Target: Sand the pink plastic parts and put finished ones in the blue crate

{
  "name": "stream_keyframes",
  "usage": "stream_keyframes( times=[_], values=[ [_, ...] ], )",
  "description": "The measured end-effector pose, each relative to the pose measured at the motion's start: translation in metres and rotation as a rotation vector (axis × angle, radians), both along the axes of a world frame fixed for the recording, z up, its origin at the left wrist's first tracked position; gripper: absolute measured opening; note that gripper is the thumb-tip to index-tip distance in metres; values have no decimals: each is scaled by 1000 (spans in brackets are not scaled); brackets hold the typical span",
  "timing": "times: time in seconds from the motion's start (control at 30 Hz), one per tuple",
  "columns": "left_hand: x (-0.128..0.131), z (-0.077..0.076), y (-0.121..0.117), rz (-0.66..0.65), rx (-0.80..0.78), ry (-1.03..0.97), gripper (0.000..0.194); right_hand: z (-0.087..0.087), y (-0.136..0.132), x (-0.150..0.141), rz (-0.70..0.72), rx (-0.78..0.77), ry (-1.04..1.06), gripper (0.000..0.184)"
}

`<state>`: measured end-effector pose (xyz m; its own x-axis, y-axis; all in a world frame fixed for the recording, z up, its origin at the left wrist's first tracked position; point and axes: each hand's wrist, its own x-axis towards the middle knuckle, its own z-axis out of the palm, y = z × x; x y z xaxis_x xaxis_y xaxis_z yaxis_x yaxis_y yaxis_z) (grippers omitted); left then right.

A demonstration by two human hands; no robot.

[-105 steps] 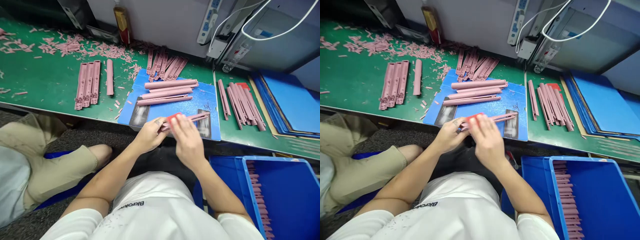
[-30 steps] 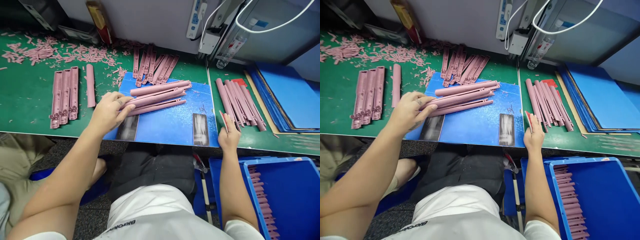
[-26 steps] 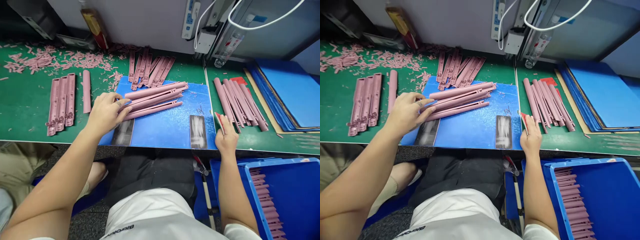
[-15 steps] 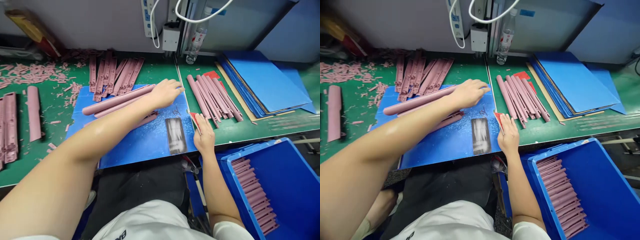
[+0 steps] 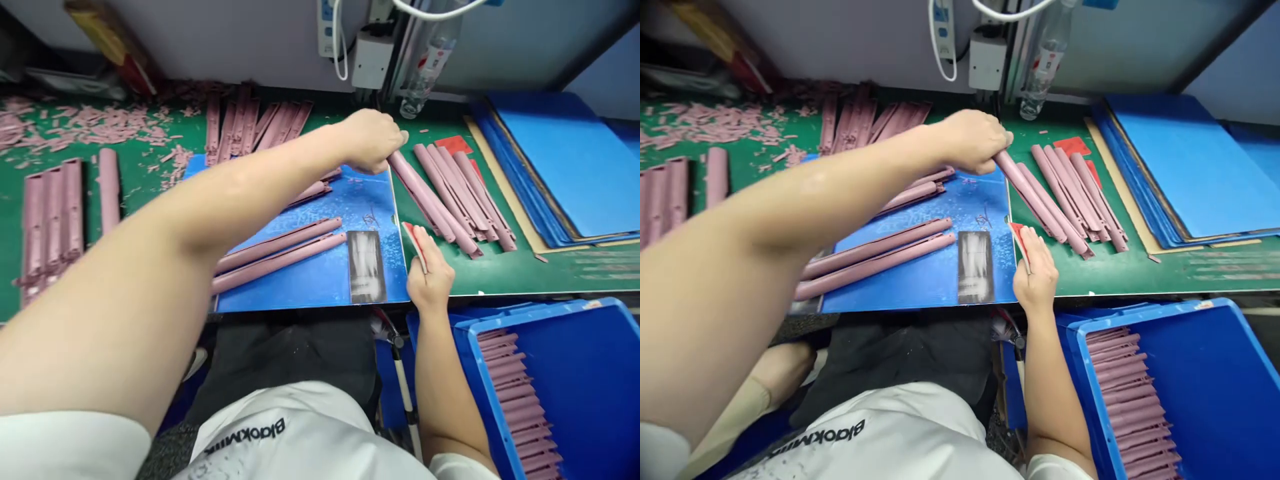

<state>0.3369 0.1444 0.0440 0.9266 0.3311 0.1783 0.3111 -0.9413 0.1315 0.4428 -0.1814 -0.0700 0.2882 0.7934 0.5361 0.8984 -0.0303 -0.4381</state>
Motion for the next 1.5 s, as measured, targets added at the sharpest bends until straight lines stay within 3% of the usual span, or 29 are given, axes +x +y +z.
stream_keyframes(
  times=[0.1, 0.17, 0.2, 0.27, 0.37, 0.43, 0.53, 0.6, 0.7, 0.77, 0.9, 0.97, 1.07, 1.23, 1.37, 1.5],
  values=[
    [-106, 49, -45, 236, -32, -18, 31, 7, -3, -4, 34, 42, 16, 67],
    [-186, 59, -88, 433, 79, 75, 29, 15, -6, -16, 137, 76, -9, 67],
    [-225, 54, -110, 520, 127, 117, 28, 20, -6, -26, 224, 72, -37, 68],
    [-291, 32, -151, 616, 130, 205, 27, 29, -1, -50, 445, 1, -130, 71],
    [-347, -10, -192, 690, 36, 277, 30, 37, 22, -86, 733, -197, -329, 73],
    [-355, -25, -203, 746, -36, 312, 39, 38, 40, -102, 801, -311, -440, 72],
    [-347, -26, -197, 784, -111, 326, 47, 42, 56, -104, 792, -393, -506, 73],
    [-340, -22, -185, 785, -126, 306, 46, 50, 58, -86, 786, -414, -481, 75],
    [-333, -19, -171, 786, -120, 286, 41, 74, 59, -32, 670, -450, -304, 75],
    [-330, -21, -164, 781, -100, 274, 39, 94, 63, 20, 392, -438, -150, 74],
    [-330, -23, -162, 786, -121, 210, 39, 124, 84, 129, -388, -365, 79, 67],
    [-334, -24, -168, 810, -150, 179, 44, 124, 99, 164, -566, -387, 138, 63],
    [-346, -29, -185, 841, -218, 128, 57, 105, 123, 184, -593, -443, 182, 57],
    [-369, -42, -217, 865, -321, -4, 63, 67, 150, 169, -506, -412, 144, 64],
    [-377, -46, -232, 887, -358, 31, 61, 56, 151, 154, -409, -376, 87, 71],
    [-382, -51, -240, 810, -399, 11, 56, 53, 147, 136, -281, -391, 8, 68]
  ],
)
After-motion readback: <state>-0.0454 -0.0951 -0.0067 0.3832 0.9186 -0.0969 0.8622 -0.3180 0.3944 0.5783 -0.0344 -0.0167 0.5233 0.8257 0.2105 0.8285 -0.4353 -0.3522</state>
